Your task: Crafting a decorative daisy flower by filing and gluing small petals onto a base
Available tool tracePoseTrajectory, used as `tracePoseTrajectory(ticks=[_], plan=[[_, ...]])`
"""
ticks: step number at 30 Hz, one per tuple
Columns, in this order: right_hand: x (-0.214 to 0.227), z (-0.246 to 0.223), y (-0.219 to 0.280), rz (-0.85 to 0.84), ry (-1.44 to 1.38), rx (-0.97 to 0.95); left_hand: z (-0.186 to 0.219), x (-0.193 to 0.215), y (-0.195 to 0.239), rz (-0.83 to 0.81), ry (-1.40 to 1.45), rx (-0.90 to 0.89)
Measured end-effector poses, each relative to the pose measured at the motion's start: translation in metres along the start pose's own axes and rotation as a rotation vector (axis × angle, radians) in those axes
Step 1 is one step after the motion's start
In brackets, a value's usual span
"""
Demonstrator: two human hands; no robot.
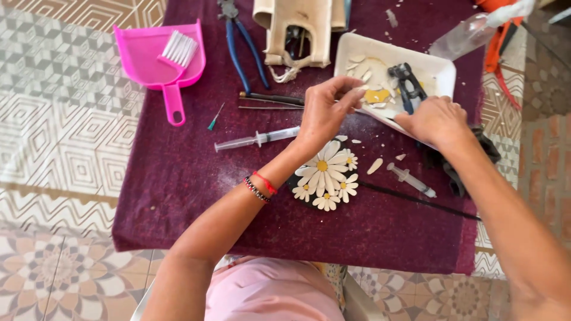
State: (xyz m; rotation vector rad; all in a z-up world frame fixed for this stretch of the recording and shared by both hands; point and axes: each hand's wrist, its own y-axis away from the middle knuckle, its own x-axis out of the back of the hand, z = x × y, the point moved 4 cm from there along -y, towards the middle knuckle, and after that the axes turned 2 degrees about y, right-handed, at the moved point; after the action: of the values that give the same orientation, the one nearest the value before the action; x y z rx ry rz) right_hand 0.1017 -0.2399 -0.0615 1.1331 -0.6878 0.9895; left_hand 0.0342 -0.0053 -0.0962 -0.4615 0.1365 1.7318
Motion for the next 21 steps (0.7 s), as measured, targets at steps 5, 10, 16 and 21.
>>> tracePoseTrajectory(ticks=[5,10,16,21], plan=[[0.018,-0.004,0.014,0.056,-0.002,-0.003,0.005,-0.007,0.001,-0.039,0.078,0.019],[0.020,-0.002,0.015,0.044,-0.087,-0.012,0.016,-0.003,-0.002,-0.056,-0.005,-0.001],[0.022,0.019,0.017,0.114,-0.277,-0.012,0.021,0.002,-0.008,-0.031,-0.033,0.030],[0.040,0.024,0.027,0.083,-0.791,-0.050,0.032,0.003,-0.007,-0.076,-0.067,0.023]])
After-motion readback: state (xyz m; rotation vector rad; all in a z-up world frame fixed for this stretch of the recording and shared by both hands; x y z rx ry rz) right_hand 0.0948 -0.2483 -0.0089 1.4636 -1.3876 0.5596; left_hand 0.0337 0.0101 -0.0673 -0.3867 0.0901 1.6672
